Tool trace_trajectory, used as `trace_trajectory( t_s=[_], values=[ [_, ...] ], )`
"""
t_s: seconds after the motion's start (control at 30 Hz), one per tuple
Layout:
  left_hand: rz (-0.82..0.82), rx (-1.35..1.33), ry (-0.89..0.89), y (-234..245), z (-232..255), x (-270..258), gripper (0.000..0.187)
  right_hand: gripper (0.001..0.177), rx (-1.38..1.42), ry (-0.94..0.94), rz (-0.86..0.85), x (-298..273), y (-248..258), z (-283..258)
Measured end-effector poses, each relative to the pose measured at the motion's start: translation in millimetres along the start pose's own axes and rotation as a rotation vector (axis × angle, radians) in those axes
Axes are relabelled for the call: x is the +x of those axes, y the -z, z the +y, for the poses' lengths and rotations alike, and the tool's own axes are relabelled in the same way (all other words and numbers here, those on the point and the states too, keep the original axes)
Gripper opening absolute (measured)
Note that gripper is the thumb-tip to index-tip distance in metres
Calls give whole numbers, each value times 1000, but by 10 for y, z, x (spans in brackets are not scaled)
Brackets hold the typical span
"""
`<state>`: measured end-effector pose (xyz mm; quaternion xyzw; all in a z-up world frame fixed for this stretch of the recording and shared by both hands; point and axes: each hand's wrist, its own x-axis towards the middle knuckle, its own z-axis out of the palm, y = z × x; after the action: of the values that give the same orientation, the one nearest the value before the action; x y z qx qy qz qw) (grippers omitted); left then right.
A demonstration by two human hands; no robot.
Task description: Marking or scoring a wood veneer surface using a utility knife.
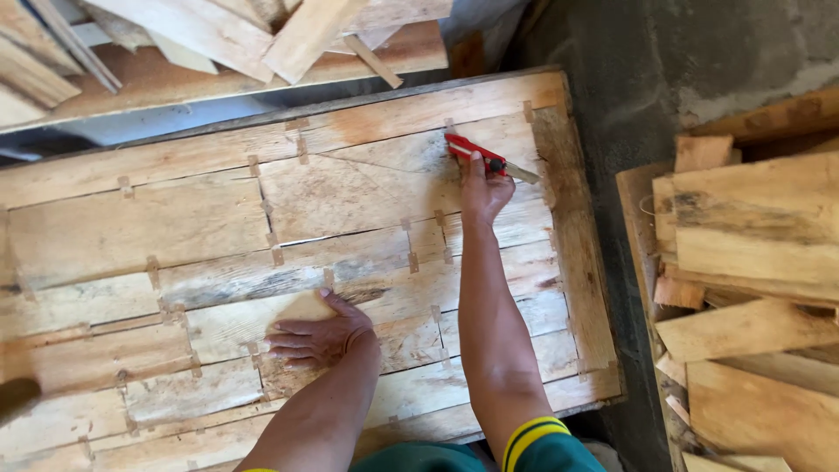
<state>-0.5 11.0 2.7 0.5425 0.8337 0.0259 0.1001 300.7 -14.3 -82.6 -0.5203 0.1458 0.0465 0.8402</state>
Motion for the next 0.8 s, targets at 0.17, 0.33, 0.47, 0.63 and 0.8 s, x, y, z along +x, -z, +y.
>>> trace_trajectory(
  t_s=[0.17, 0.33, 0.47, 0.63, 0.8],
  values=[
    [80, -31, 2, -167, -113, 48, 104, 16, -442, 194, -181, -407, -85, 184],
    [134, -57, -10, -208, -104, 55, 102, 15, -531, 226, -494, -933, -727, 375],
    [113, -52, -20, -300, -171, 103, 103, 30, -764, 58, -590, -1133, -1244, 553],
    [47, -116, 9, -257, -186, 167, 110, 23, -620, 155, -668, -1006, -1475, 987],
    [11, -106, 10, -209, -181, 155, 111, 29, -679, 269, -616, -842, -1518, 1154]
  ],
)
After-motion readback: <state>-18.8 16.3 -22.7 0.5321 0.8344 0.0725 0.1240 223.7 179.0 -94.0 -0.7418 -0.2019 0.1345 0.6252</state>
